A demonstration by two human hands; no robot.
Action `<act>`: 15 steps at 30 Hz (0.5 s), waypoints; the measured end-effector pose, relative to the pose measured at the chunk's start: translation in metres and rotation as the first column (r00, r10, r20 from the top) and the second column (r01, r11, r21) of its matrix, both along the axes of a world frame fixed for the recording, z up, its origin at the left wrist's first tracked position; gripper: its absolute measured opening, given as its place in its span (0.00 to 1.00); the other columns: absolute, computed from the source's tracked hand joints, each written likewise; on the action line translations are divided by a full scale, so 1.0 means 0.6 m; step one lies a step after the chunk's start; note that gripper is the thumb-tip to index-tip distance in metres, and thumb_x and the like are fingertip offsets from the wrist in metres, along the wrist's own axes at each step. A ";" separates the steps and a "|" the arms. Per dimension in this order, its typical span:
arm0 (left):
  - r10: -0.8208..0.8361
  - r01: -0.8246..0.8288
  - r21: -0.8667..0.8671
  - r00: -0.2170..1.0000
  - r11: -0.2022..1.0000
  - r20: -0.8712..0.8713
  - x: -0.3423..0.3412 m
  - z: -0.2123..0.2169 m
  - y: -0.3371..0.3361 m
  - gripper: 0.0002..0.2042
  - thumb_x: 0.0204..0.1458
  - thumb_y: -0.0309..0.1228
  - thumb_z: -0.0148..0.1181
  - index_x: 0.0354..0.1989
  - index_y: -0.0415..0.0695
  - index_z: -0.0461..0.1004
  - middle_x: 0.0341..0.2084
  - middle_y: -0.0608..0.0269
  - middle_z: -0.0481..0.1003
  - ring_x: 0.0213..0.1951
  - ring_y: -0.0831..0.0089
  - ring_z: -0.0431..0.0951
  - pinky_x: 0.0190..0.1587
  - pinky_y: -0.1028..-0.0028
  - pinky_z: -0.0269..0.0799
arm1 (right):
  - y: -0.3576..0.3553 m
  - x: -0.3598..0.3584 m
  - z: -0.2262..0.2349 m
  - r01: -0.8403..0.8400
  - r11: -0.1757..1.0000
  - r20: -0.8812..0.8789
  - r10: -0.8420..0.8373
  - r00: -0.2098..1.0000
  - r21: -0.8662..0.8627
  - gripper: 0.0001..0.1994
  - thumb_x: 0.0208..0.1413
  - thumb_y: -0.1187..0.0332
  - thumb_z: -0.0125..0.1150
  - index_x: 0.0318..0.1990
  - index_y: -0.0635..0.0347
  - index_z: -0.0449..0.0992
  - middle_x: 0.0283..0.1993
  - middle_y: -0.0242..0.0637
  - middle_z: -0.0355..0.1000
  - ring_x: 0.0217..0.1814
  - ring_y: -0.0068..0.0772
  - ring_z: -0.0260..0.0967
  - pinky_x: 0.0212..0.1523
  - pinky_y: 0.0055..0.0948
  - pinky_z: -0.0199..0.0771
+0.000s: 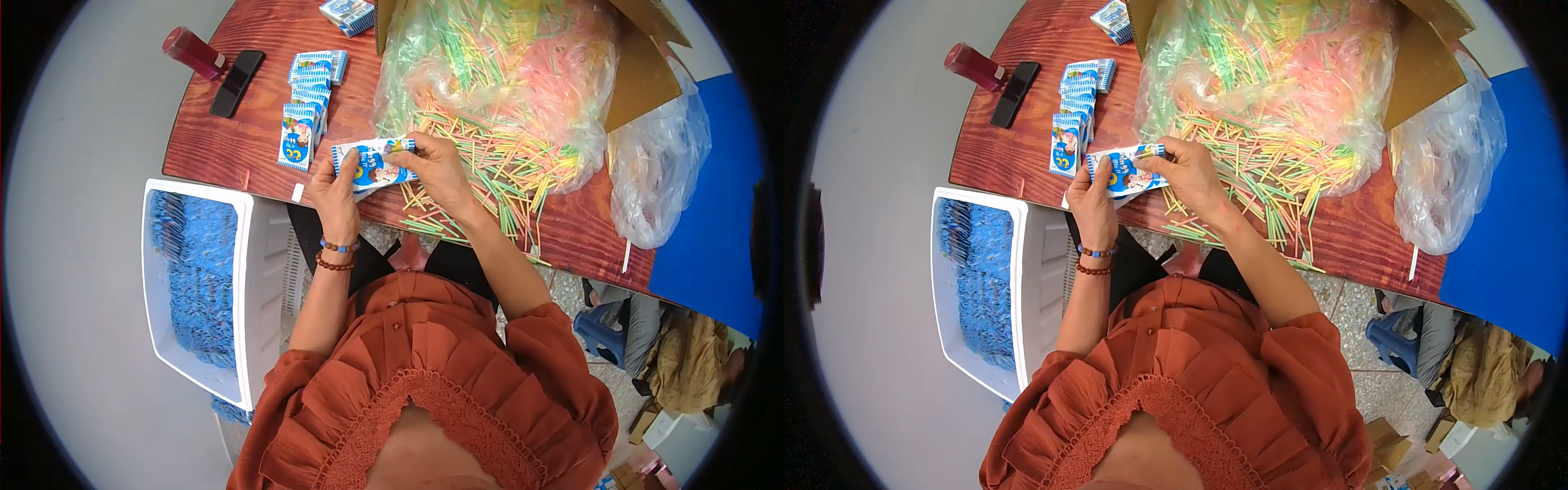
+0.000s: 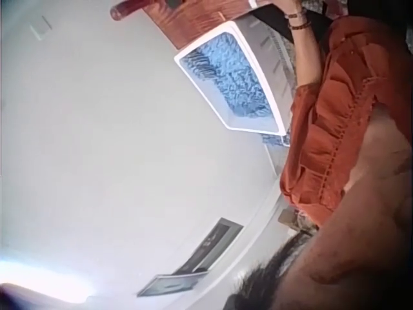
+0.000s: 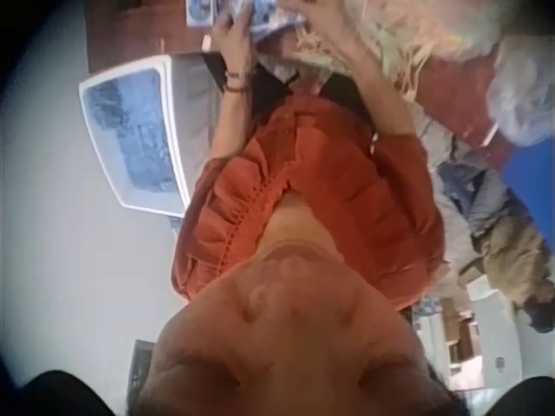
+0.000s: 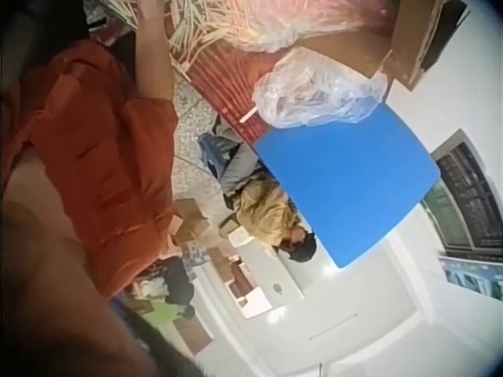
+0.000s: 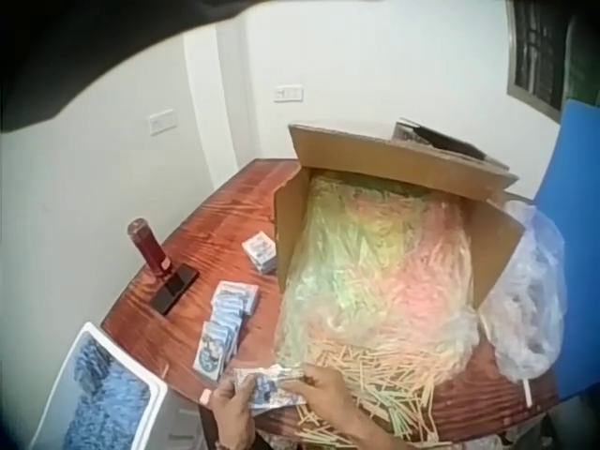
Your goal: Packaging small colorful straws and blue packets into plastic bags at a workstation.
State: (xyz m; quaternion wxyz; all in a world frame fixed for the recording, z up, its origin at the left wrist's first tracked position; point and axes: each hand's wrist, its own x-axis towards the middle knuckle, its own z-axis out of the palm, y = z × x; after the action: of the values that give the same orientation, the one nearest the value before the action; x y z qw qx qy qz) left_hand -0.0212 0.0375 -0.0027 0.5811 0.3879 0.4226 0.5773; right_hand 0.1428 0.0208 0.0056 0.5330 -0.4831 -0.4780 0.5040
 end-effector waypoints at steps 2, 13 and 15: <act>0.000 0.004 -0.046 0.997 0.999 0.083 0.006 -0.008 -0.001 0.06 0.59 0.29 0.58 0.35 0.39 0.77 0.29 0.68 0.78 0.30 0.85 0.74 0.33 0.82 0.70 | -0.002 0.002 -0.008 0.021 1.000 0.035 -0.020 0.999 -0.020 0.05 0.55 0.73 0.63 0.32 0.66 0.76 0.28 0.25 0.73 0.30 0.11 0.65 0.29 0.16 0.64; -0.064 0.132 -0.203 0.947 0.970 0.314 0.015 -0.004 -0.006 0.14 0.62 0.37 0.54 0.37 0.37 0.76 0.36 0.59 0.79 0.38 0.71 0.79 0.44 0.67 0.75 | -0.031 0.053 0.031 0.050 0.881 0.226 -0.175 0.958 0.471 0.16 0.50 0.75 0.64 0.48 0.60 0.75 0.49 0.39 0.71 0.54 0.31 0.66 0.55 0.31 0.66; -0.091 0.162 -0.205 0.944 0.965 0.318 0.019 -0.008 -0.008 0.14 0.62 0.37 0.53 0.38 0.37 0.76 0.36 0.59 0.79 0.39 0.71 0.79 0.44 0.68 0.75 | -0.035 0.052 0.037 -0.025 0.887 0.330 -0.146 0.933 0.461 0.16 0.48 0.75 0.65 0.47 0.59 0.76 0.53 0.40 0.69 0.58 0.34 0.64 0.58 0.34 0.63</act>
State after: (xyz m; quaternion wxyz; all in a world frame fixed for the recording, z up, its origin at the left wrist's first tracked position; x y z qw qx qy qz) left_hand -0.0099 0.0327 -0.0075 0.7163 0.2512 0.3650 0.5391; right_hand 0.1741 -0.0001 0.0279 0.5521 -0.4417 -0.6560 0.2640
